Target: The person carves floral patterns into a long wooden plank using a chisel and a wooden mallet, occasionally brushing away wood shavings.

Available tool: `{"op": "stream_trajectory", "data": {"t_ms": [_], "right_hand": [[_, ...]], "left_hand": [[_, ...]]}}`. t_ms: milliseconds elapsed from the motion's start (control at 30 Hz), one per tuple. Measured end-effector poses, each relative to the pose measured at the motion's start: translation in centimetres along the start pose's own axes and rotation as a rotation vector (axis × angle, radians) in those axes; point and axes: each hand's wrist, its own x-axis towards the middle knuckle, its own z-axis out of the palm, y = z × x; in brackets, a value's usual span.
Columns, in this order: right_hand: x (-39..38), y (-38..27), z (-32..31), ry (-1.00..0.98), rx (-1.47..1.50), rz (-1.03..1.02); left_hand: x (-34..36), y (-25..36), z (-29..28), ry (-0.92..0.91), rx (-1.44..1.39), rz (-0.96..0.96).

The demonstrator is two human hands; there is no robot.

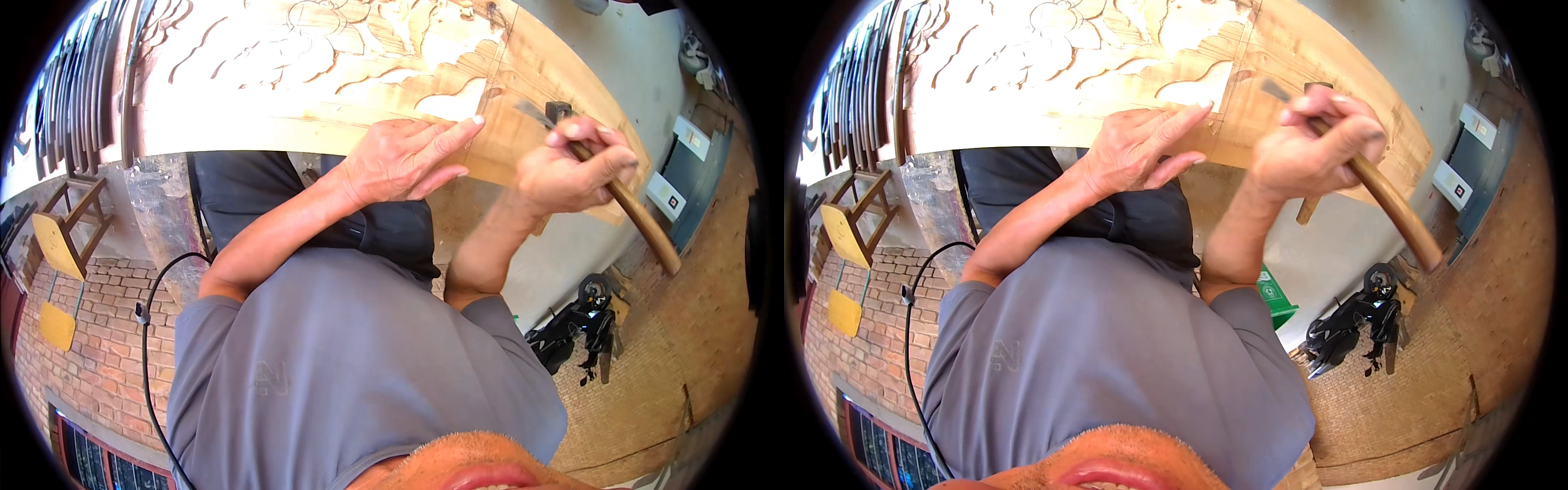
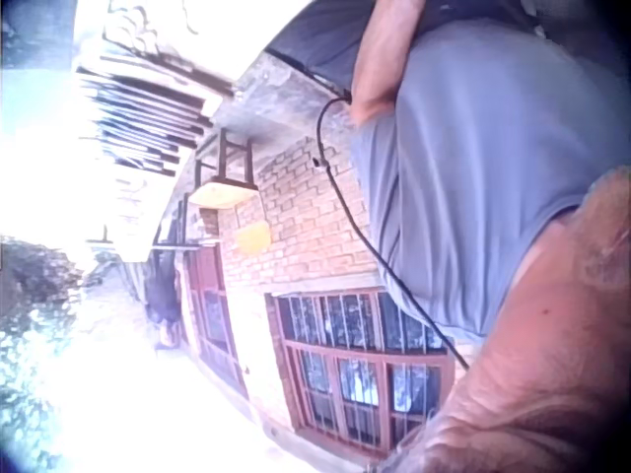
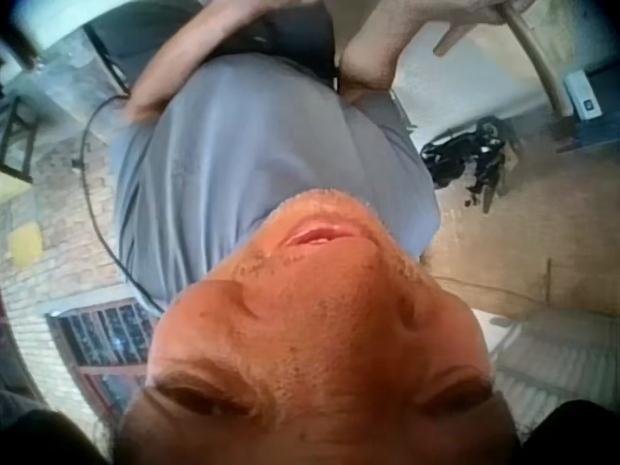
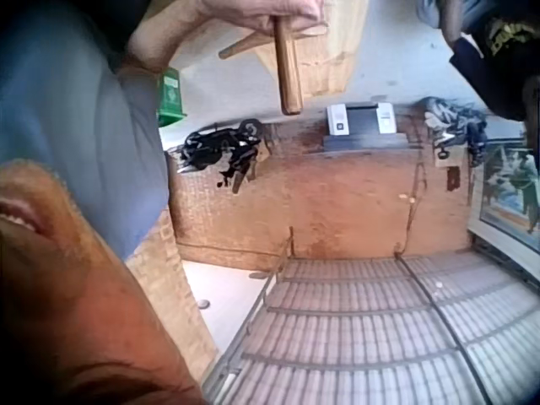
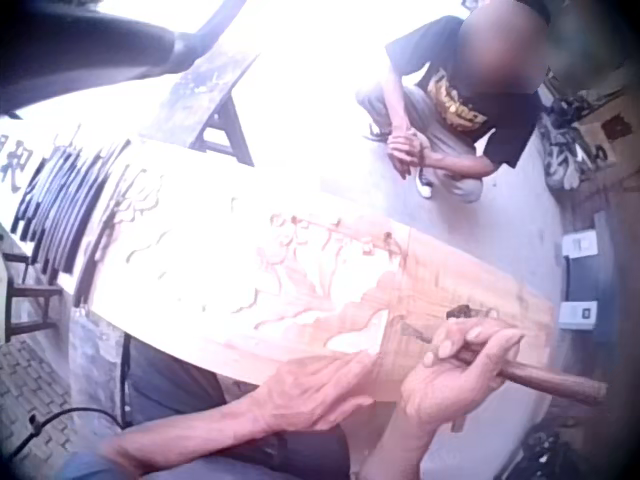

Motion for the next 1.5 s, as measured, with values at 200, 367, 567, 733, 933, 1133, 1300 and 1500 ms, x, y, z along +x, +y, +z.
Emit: {"op": "stream_trajectory", "data": {"t_ms": [200, 367, 567, 733, 933, 1133, 1300, 1500], "right_hand": [[-4.5, 0.0, 4.0, -0.134, 0.343, 0.323], [-5.2, -0.4, 3.6, -0.376, 0.249, 0.206], [-5.0, 0.9, 1.6, -0.602, 0.265, 0.118], [-4.9, 1.4, 1.5, -0.573, 0.438, 0.185], [-4.8, 1.7, 2.2, -0.581, 0.443, 0.184], [-4.8, 1.4, 2.4, -0.562, 0.415, 0.189], [-4.7, 1.6, 2.6, -0.576, 0.405, 0.179], [-4.6, 1.2, 3.1, -0.578, 0.366, 0.183]], "left_hand": [[0.1, -0.4, 0.4, -0.084, -0.076, -0.147], [0.6, -1.0, 1.0, 0.068, -0.105, -0.134], [0.2, -0.8, 0.7, 0.041, -0.114, -0.182], [0.2, -0.5, 0.2, -0.040, -0.132, -0.214], [0.2, -0.5, 0.1, -0.016, -0.124, -0.250], [0.2, -0.5, 0.4, -0.009, -0.117, -0.259], [0.3, -0.5, 0.3, -0.029, -0.110, -0.267], [0.3, -0.8, 0.4, 0.022, -0.075, -0.198]]}}
